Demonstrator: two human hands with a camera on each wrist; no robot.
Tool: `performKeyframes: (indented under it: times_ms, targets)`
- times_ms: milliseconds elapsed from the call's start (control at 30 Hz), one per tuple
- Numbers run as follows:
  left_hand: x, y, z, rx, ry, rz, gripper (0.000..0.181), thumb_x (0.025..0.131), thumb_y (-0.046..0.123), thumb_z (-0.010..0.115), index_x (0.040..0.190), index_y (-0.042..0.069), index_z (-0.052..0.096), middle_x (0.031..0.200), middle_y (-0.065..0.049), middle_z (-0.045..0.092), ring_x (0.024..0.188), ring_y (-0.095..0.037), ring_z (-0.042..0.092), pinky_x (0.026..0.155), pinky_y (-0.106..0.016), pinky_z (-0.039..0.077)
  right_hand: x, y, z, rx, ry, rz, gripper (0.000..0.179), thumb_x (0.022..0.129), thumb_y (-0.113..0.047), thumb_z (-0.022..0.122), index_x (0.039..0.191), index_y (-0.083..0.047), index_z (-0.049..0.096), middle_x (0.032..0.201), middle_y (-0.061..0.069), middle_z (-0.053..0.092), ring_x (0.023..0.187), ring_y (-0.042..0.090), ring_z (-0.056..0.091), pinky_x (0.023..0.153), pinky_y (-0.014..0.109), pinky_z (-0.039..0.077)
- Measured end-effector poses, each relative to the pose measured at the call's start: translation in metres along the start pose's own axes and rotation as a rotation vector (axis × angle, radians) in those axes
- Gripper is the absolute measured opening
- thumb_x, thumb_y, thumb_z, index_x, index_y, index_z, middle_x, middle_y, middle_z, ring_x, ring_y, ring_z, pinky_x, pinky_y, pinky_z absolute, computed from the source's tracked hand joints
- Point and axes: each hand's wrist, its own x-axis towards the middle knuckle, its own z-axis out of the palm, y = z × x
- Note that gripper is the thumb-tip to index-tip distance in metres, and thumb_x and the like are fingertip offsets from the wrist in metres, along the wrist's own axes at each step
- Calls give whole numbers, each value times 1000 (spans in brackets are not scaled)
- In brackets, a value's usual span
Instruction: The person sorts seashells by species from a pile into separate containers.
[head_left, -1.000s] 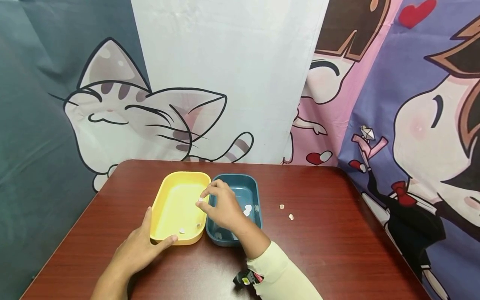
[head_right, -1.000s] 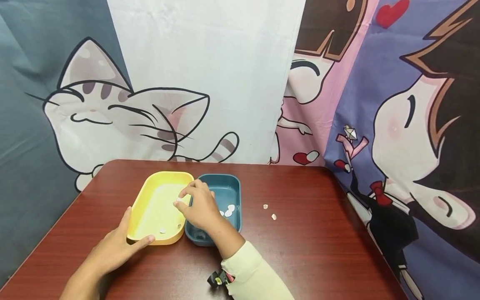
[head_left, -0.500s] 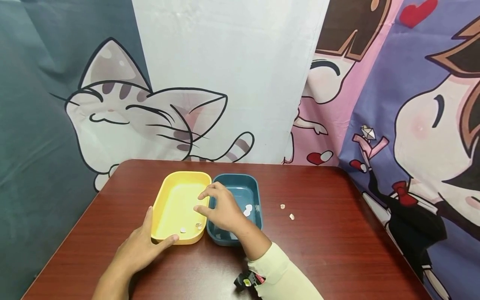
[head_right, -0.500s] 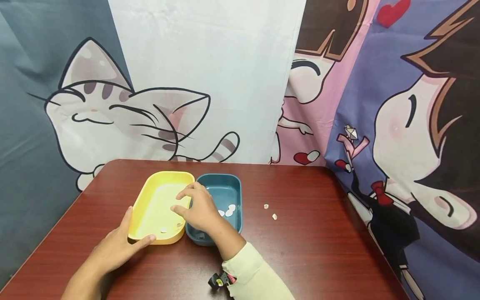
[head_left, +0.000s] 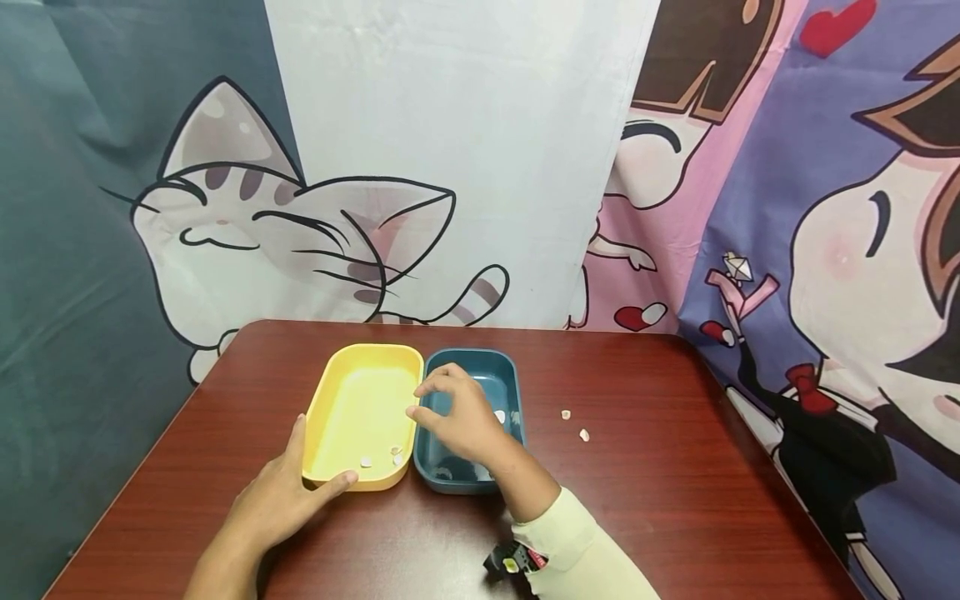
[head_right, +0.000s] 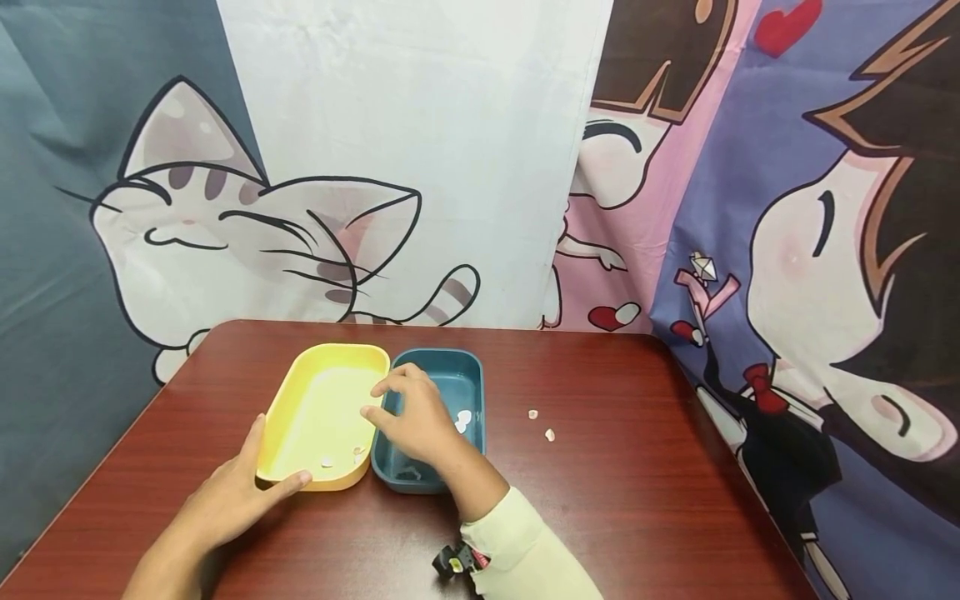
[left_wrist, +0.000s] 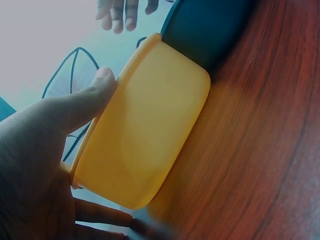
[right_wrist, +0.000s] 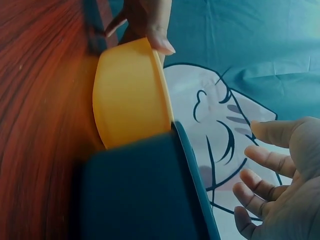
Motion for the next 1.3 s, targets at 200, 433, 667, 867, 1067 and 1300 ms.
performKeyframes:
  times_ms: [200,433,667,867,1067,1300]
  targets:
    - [0,0,0,4,-1,-7,139,92,83,65,173,0,-10,168,-41,37,145,-59,53,99,-73,51,-6,8,-15,-26,32,2,21,98,-20,84,114,-7,81,127,6,67,125,28,62,108,57,51]
    - [1,-1,2,1,-17,-18,138,92,83,65,173,1,-12,169,-40,35,146,-60,51,101,-74,50,-12,20,-33,-36,82,-17,17,95,-15,87,109,-7,81,123,8,69,122,29,64,107,62,52]
    - [2,-1,2,3,-12,-21,139,92,84,65,173,1,-12,168,-41,36,145,-60,51,100,-74,50,-21,36,-50,-52,141,-50,12,96,-15,85,105,-8,82,117,6,71,111,24,66,96,46,53]
    - [2,-1,1,8,-18,-30,139,92,84,65,173,1,-12,168,-41,35,145,-60,51,100,-74,50,-32,55,-62,-64,204,-58,6,98,-17,84,99,-12,83,113,3,72,100,23,65,81,33,48]
    - [3,-2,1,8,-16,-25,139,92,83,65,173,0,-12,168,-42,35,145,-60,52,99,-73,51,-42,69,-78,-58,252,-39,6,99,-15,82,94,-15,83,107,3,73,106,24,68,91,42,50]
    - [3,-2,1,9,-20,-26,139,92,83,64,173,2,-14,169,-41,34,146,-60,51,99,-74,51,-51,84,-98,-55,282,42,5,99,-15,81,94,-15,82,106,4,74,101,18,66,85,36,52]
